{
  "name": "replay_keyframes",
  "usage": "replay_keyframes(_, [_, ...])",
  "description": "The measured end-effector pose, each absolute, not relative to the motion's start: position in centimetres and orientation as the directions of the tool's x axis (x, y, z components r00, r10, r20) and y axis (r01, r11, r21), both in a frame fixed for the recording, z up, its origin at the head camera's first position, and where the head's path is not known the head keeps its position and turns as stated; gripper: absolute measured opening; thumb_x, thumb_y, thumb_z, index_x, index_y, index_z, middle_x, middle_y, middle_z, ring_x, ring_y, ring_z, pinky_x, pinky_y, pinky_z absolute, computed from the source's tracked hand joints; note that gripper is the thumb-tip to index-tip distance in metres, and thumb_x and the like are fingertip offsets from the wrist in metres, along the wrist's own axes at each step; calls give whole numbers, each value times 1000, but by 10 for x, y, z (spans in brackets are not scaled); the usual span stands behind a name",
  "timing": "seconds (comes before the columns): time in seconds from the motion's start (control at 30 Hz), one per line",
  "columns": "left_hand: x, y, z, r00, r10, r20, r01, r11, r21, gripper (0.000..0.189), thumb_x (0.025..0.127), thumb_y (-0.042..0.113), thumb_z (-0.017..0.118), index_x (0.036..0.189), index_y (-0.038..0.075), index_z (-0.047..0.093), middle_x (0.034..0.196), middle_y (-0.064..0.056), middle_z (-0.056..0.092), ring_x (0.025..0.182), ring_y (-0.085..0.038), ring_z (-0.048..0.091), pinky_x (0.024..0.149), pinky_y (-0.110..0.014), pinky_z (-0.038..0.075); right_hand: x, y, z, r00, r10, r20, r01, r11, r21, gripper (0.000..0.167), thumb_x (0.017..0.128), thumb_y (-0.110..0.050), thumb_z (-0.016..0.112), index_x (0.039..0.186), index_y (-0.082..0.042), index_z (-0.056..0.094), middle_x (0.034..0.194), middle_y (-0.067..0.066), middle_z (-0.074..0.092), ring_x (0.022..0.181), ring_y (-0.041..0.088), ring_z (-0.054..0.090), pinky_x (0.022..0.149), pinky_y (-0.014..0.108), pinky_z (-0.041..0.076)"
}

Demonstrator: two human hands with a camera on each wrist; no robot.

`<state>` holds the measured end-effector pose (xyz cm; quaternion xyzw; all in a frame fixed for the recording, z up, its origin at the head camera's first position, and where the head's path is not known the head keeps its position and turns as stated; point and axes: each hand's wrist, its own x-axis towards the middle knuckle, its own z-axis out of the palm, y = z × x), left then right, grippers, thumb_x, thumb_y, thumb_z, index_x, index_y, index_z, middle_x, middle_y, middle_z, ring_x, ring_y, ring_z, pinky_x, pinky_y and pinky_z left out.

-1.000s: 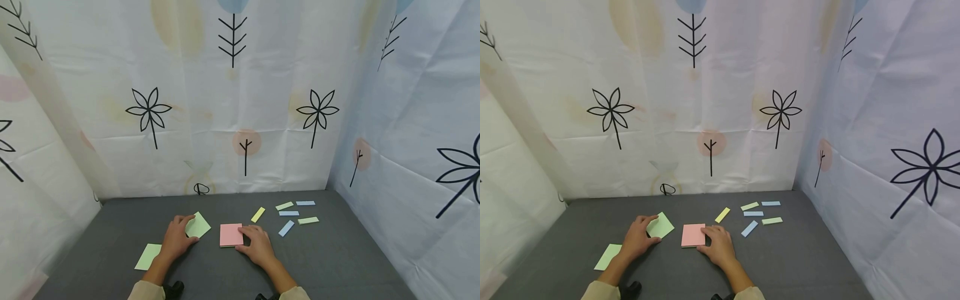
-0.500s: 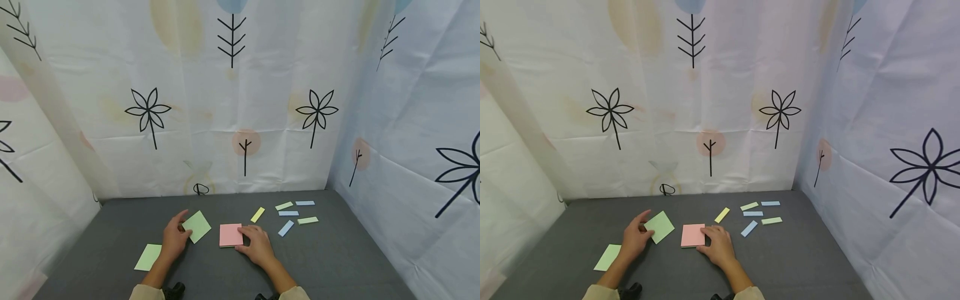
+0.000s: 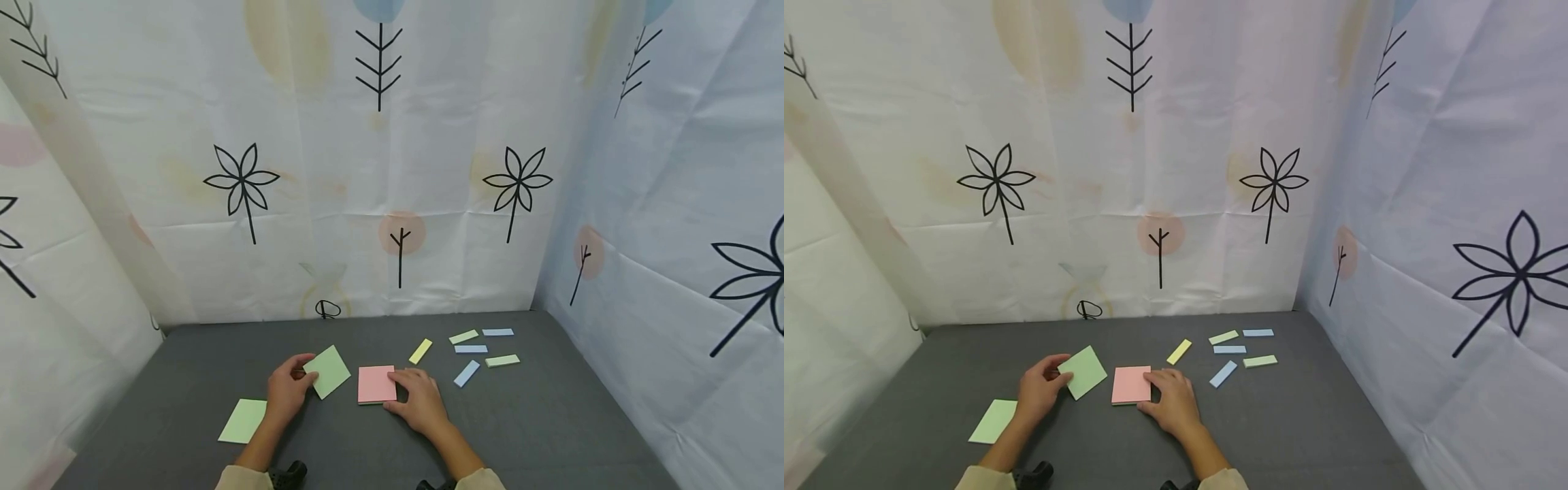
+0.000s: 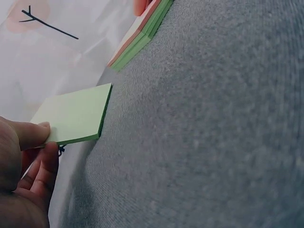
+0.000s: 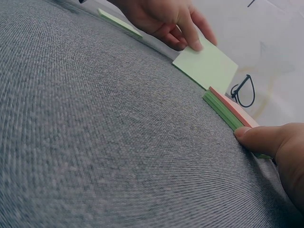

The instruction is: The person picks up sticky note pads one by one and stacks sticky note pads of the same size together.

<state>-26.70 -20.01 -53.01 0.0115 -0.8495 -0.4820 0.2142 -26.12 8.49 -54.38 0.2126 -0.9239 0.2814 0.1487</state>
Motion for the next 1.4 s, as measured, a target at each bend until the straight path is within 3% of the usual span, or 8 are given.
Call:
replay_keyframes(0.1, [-269,-198,-531,-916,-231,328,182,489,853,33,80,1,77,113,4,70,100,-11,69,78,-16,62,64,-25,53,-261,85,-544,-866,-309,393,-476,751,-458,55,75,-36,82,124,-15,67,122,-1,65,120,25,52,96,49,39])
replay_keyframes(0.23, [-271,-195,-533,-938,-257,230,141,323,936,35,81,-1,76,115,1,68,98,-14,67,73,-12,61,63,-26,55,-261,85,-544,-866,-311,392,-477,749,-459,55,76,-36,82,124,-14,67,122,-1,65,120,26,52,95,50,39])
replay_keyframes(0.37, [-271,-189,-534,-953,-277,123,84,147,986,36,81,-4,74,117,-4,66,95,-15,63,72,-13,60,64,-28,56,-261,85,-543,-866,-311,391,-477,747,-463,55,76,-36,82,124,-14,67,122,-1,65,120,26,51,96,49,39])
replay_keyframes(0.47, [-270,-184,-535,-963,-257,76,51,105,993,36,81,-4,74,116,-5,65,90,-13,62,72,-16,59,64,-28,56,-260,85,-543,-863,-313,396,-482,745,-461,55,75,-35,82,123,-14,67,121,0,66,119,26,52,95,50,40])
replay_keyframes(0.7, [-271,-168,-536,-984,-155,84,49,217,975,32,81,-3,74,112,-4,67,84,-9,61,70,-18,58,60,-29,54,-261,85,-542,-869,-311,385,-474,750,-462,55,76,-34,82,125,-15,67,122,-1,65,121,26,51,96,50,39])
replay_keyframes(0.83, [-272,-161,-534,-978,-125,169,108,391,914,29,78,-3,75,107,-2,70,80,-6,60,67,-16,55,57,-29,50,-260,85,-543,-866,-313,390,-477,751,-458,55,76,-34,82,125,-15,67,122,0,65,120,26,51,96,51,39])
replay_keyframes(1.0, [-271,-150,-533,-960,-107,259,152,578,802,26,78,1,77,103,4,72,86,-5,64,74,-16,58,65,-33,48,-259,85,-544,-860,-315,402,-486,745,-457,55,75,-33,83,124,-14,67,122,-1,66,120,27,52,95,51,40])
replay_keyframes(1.4, [-274,-128,-535,-937,-70,342,217,651,727,24,77,3,79,100,6,72,91,-7,65,73,-15,58,63,-33,49,-261,86,-545,-865,-304,399,-475,752,-457,55,75,-36,83,123,-15,68,121,-2,66,120,25,52,95,50,40])
